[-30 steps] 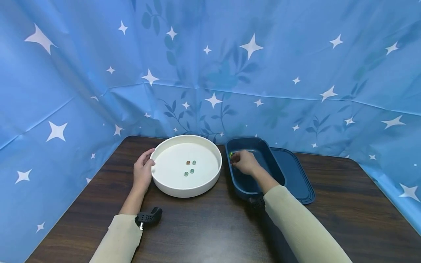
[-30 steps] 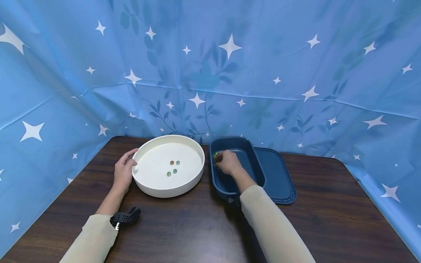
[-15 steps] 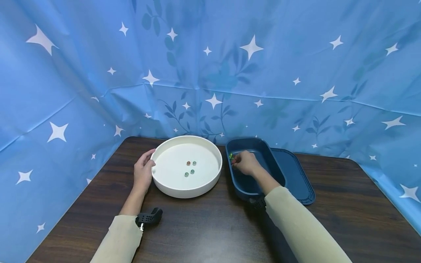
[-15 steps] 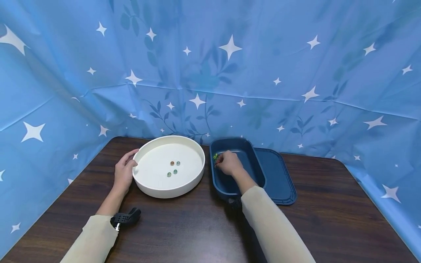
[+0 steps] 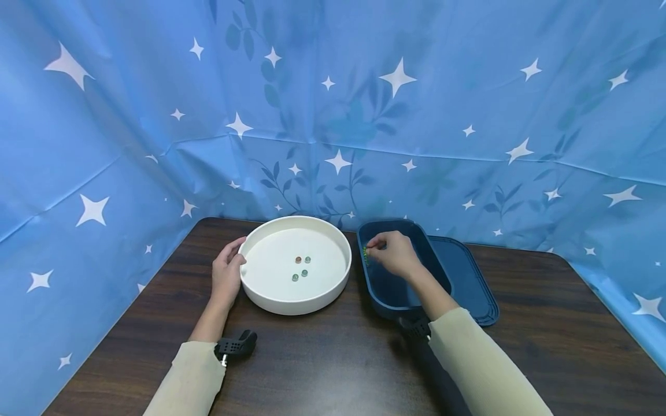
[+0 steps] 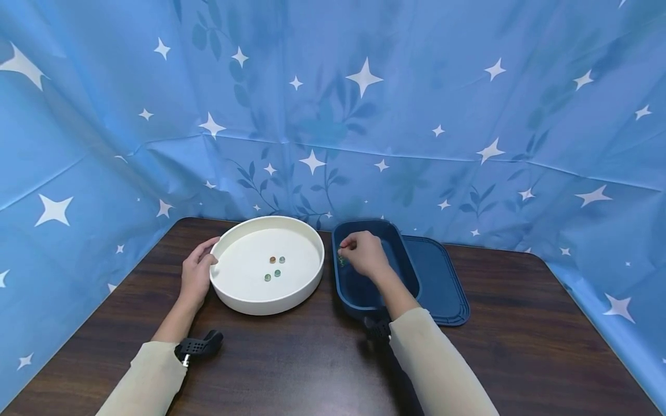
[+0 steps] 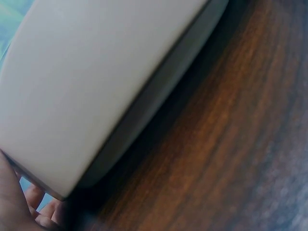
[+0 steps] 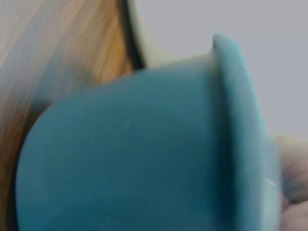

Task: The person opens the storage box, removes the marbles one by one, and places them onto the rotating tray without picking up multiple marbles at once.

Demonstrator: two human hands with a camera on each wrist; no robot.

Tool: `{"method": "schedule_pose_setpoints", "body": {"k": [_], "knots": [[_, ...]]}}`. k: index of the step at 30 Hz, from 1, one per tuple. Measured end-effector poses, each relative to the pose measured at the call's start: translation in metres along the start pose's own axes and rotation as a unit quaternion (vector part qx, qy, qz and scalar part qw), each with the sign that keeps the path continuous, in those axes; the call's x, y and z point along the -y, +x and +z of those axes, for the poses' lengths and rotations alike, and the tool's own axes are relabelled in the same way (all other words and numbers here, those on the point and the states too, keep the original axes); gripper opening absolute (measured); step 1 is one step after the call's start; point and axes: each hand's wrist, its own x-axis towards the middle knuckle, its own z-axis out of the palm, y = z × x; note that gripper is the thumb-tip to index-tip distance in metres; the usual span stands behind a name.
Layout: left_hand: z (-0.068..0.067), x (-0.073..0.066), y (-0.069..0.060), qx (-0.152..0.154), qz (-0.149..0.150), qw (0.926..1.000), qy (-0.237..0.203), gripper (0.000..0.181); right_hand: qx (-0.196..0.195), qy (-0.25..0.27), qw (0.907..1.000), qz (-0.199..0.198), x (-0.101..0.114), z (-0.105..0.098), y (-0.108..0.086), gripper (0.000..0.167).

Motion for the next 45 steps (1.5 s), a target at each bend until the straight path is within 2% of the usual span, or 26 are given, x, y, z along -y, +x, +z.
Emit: {"method": "schedule_pose_setpoints", "body": {"k": [7, 12, 22, 26, 29, 36, 45], "knots": [[0.0, -0.001, 0.001, -0.004, -0.003, 1.0, 0.002, 0.056, -0.025, 0.015, 0.9988, -0.039, 0.02, 0.0, -0.009, 0.017], [0.0, 0.0, 0.0, -0.002, -0.007, 1.0, -0.002, 0.056, -0.028, 0.04, 0.9977, -0.047, 0.036, 0.006, -0.014, 0.017], [0.001, -0.001, 0.001, 0.0, -0.005, 1.0, -0.003, 0.055, -0.015, 0.078, 0.9945, -0.069, 0.055, 0.035, -0.008, 0.013], [-0.001, -0.022, -0.01, 0.014, -0.021, 0.9997, -0.007, 0.057, 0.004, 0.08, 0.9942, -0.072, 0.062, 0.051, -0.001, 0.011], [-0.002, -0.031, -0.014, 0.023, -0.03, 0.9992, -0.014, 0.057, 0.019, 0.065, 0.995, -0.074, 0.069, 0.062, 0.005, 0.009], [-0.001, -0.005, -0.002, 0.008, -0.009, 0.9998, -0.019, 0.055, 0.052, 0.043, 0.9929, -0.097, 0.086, 0.082, 0.013, 0.009], [-0.001, -0.002, -0.001, -0.001, 0.004, 0.9999, -0.014, 0.055, 0.071, -0.003, 0.9957, -0.06, 0.091, 0.101, 0.019, 0.005]]}}
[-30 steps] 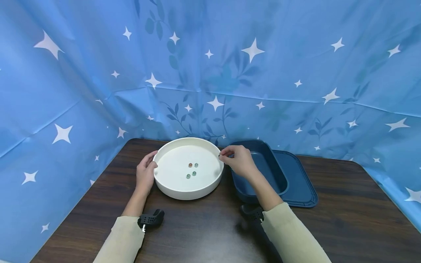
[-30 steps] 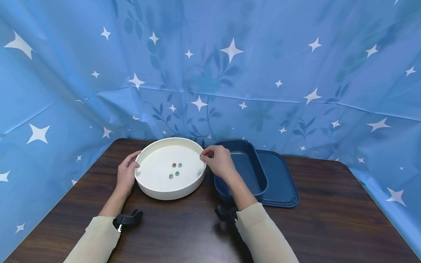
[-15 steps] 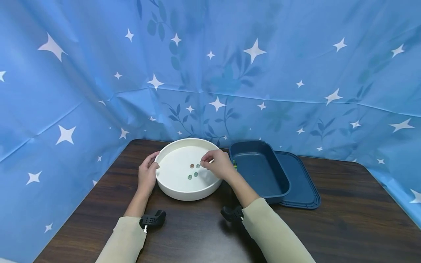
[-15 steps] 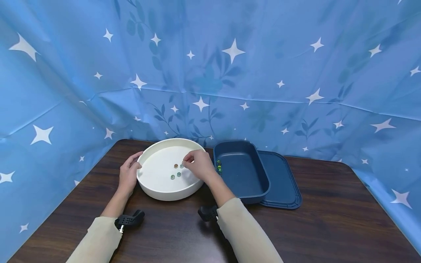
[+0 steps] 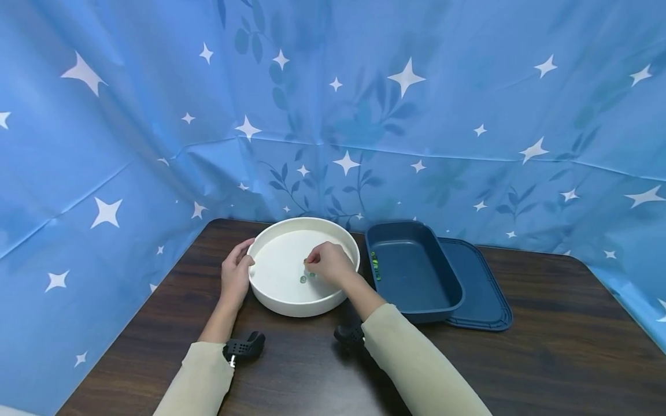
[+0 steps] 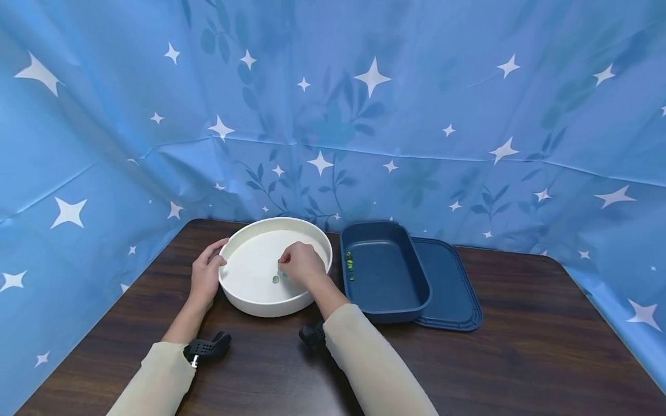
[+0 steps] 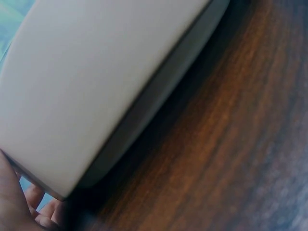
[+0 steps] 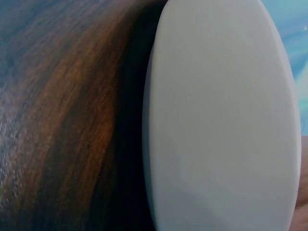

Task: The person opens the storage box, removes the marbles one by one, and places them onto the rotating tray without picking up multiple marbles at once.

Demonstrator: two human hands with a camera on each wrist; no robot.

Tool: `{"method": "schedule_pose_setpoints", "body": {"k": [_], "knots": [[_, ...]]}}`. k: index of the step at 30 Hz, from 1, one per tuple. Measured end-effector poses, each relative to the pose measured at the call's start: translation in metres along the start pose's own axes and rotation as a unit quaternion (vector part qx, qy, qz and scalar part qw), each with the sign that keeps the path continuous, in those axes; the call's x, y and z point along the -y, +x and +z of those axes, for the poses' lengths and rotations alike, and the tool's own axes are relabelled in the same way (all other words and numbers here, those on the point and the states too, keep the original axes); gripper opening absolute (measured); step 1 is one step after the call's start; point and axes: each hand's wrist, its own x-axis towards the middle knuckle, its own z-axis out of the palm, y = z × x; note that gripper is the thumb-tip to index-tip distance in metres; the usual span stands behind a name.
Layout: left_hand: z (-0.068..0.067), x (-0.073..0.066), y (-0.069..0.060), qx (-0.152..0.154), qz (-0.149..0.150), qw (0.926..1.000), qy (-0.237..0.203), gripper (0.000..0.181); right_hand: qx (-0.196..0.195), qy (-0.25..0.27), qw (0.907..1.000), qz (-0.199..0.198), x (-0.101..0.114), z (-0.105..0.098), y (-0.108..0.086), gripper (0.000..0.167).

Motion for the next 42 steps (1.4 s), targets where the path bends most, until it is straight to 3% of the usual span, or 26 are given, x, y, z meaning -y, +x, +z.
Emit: {"method": "schedule_pose_setpoints", "body": {"k": [12, 17, 21, 26, 31, 36, 39, 42], "knots": [[0.0, -0.016, -0.005, 0.017, -0.031, 0.9994, 0.002, 0.056, 0.012, -0.048, 0.9987, 0.01, 0.0, 0.002, -0.003, 0.005], [-0.001, -0.008, -0.003, 0.008, -0.02, 0.9998, -0.003, 0.055, 0.007, -0.053, 0.9986, -0.004, 0.0, 0.003, -0.002, 0.005], [0.0, 0.0, -0.002, 0.003, -0.008, 0.9999, -0.005, 0.054, 0.003, -0.033, 0.9989, -0.035, -0.001, -0.006, -0.011, 0.011], [0.002, 0.002, -0.001, 0.0, -0.001, 1.0, 0.003, 0.054, -0.02, 0.029, 0.9975, -0.062, -0.006, -0.034, -0.036, 0.017], [0.003, 0.001, 0.0, 0.003, 0.001, 1.0, 0.003, 0.054, -0.061, 0.066, 0.9946, -0.053, -0.024, -0.065, -0.064, 0.019], [0.003, 0.001, 0.0, 0.0, -0.005, 0.9999, 0.009, 0.055, -0.074, 0.048, 0.9956, -0.031, -0.053, -0.088, -0.083, 0.022], [0.002, 0.002, 0.001, -0.003, -0.01, 0.9999, 0.012, 0.055, -0.055, 0.027, 0.9978, -0.028, -0.075, -0.097, -0.09, 0.025], [0.002, 0.002, 0.001, -0.003, -0.015, 0.9998, 0.014, 0.056, 0.001, -0.004, 0.9996, -0.027, -0.093, -0.104, -0.093, 0.027]]}}
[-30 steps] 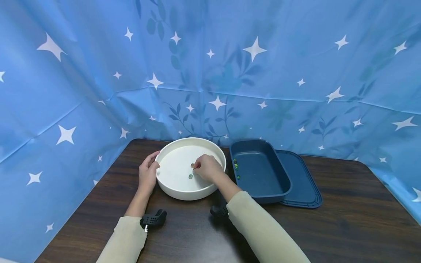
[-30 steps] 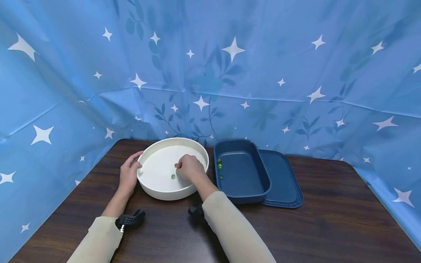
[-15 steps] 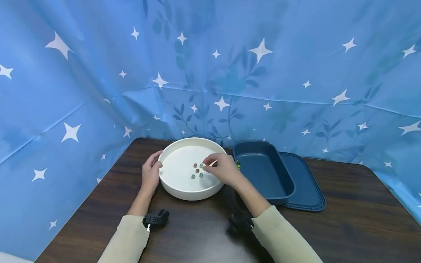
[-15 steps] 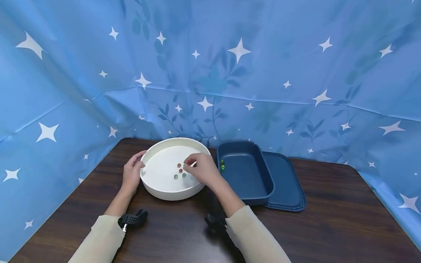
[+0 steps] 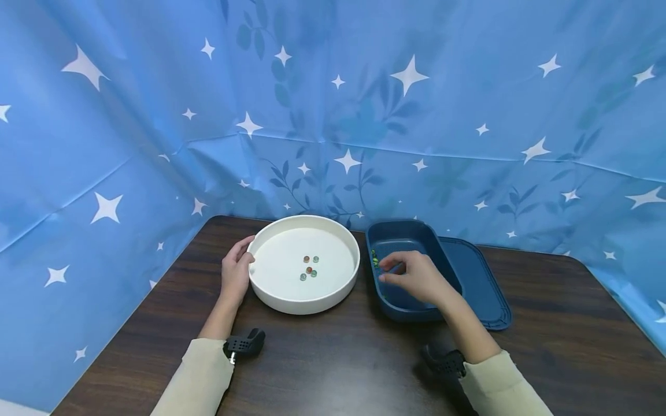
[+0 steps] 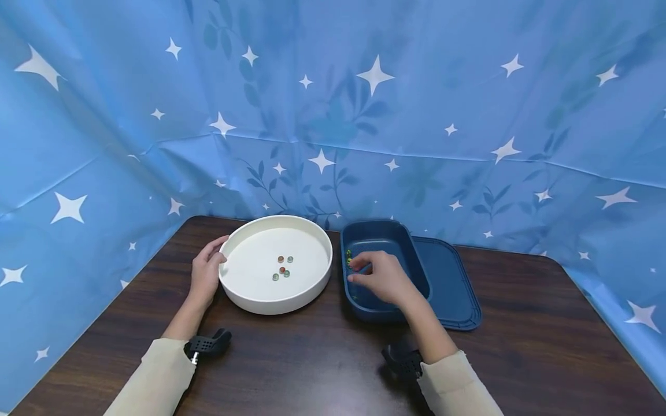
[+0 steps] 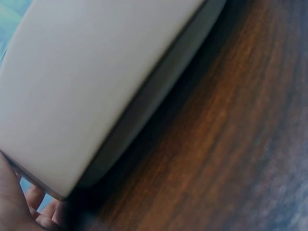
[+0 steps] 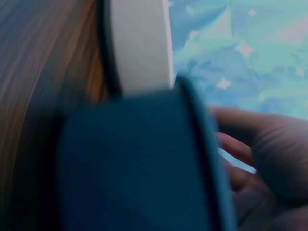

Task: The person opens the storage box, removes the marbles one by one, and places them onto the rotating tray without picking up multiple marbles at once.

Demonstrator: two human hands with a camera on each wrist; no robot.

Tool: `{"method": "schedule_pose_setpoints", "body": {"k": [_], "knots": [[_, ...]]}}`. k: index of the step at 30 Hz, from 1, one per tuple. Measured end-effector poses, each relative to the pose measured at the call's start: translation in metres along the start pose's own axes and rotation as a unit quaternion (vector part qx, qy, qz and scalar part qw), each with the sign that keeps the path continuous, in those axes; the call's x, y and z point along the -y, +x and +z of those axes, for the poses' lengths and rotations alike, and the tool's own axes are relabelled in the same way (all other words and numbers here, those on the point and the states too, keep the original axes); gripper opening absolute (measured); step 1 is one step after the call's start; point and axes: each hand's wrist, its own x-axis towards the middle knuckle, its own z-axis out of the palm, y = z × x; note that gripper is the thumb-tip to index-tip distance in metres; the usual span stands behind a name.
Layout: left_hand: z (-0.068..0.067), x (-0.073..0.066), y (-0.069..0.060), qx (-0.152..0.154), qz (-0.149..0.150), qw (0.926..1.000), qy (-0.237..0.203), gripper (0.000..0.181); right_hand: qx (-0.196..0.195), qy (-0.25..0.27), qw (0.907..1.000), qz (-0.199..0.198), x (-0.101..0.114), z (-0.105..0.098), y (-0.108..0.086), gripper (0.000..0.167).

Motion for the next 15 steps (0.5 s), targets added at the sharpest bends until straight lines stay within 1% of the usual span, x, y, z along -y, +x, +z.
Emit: {"method": "schedule_pose_setpoints", "body": {"k": [2, 4, 7, 10, 15], "knots": [[-0.001, -0.001, 0.0, 0.001, 0.001, 1.0, -0.001, 0.056, 0.045, -0.021, 0.9987, -0.002, -0.008, -0.003, -0.001, 0.029], [-0.001, -0.001, -0.001, -0.001, 0.001, 1.0, 0.0, 0.056, 0.088, -0.041, 0.9952, -0.006, -0.014, -0.003, -0.001, 0.028], [-0.002, 0.0, -0.001, -0.001, 0.0, 1.0, 0.0, 0.055, 0.133, -0.058, 0.9894, -0.014, -0.02, 0.0, 0.0, 0.027], [-0.001, -0.001, -0.001, 0.002, 0.001, 1.0, -0.001, 0.056, 0.152, -0.072, 0.9856, -0.021, -0.022, 0.002, 0.002, 0.025], [0.001, -0.001, 0.0, 0.0, 0.003, 1.0, -0.001, 0.056, 0.157, -0.089, 0.9831, -0.029, -0.022, 0.007, 0.008, 0.015]]}}
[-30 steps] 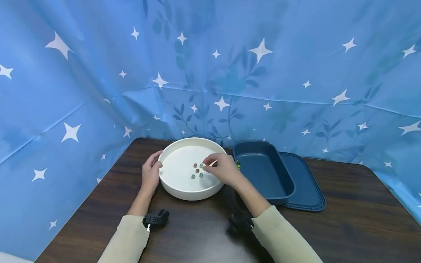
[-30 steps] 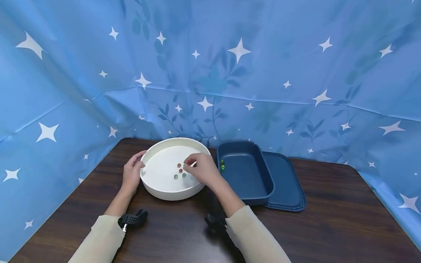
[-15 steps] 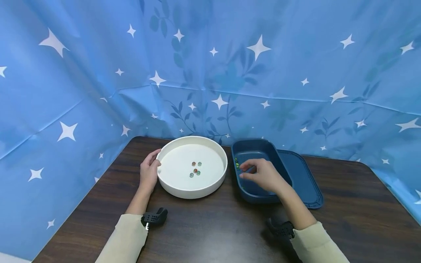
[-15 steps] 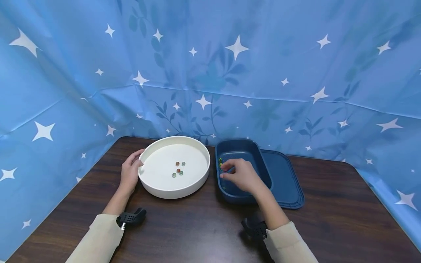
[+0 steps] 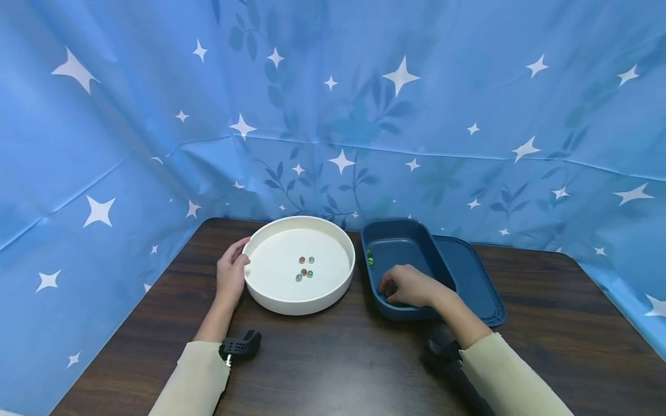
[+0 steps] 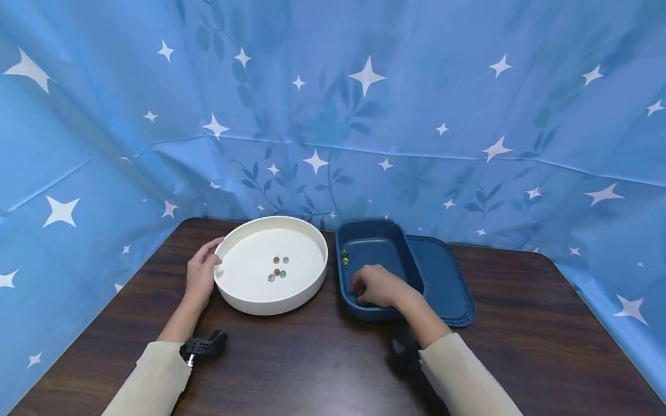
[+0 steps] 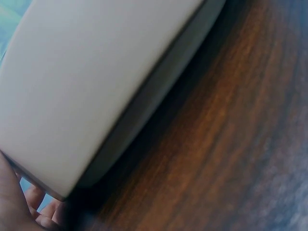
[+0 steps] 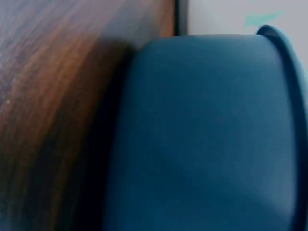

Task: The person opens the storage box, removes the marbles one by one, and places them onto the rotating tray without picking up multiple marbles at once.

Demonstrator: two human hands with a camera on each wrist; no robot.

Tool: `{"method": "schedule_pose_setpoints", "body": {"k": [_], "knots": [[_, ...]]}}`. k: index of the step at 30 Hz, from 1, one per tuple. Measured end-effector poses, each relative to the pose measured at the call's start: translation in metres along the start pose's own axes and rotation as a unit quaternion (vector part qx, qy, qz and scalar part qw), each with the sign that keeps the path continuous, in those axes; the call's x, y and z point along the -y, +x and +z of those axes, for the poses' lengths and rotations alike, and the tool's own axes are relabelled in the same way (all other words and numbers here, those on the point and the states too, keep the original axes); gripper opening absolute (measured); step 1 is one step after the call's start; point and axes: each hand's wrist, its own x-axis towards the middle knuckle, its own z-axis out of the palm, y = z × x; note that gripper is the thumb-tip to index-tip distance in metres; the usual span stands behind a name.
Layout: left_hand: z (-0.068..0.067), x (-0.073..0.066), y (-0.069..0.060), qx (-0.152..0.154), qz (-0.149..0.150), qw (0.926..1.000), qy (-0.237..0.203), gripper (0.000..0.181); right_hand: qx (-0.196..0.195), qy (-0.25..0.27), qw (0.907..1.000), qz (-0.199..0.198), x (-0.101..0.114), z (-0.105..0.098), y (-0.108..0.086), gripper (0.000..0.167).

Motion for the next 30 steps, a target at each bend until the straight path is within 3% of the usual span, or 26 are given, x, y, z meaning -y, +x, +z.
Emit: {"method": "schedule_pose_setpoints", "body": {"k": [6, 11, 25, 30], "knots": [[-0.001, -0.001, -0.001, 0.005, -0.002, 1.0, -0.003, 0.056, -0.003, -0.002, 0.9999, -0.015, -0.001, 0.005, 0.01, 0.01], [-0.002, -0.001, -0.001, -0.002, -0.002, 1.0, -0.003, 0.055, -0.023, 0.01, 0.9997, -0.006, -0.003, 0.005, 0.012, 0.009], [-0.002, -0.003, -0.002, -0.002, -0.004, 1.0, 0.009, 0.057, -0.113, 0.042, 0.9925, 0.018, 0.0, -0.006, 0.004, 0.005], [-0.001, -0.002, 0.0, 0.0, -0.007, 1.0, 0.006, 0.056, -0.167, 0.055, 0.9843, 0.008, 0.006, -0.01, 0.001, 0.016]]}}
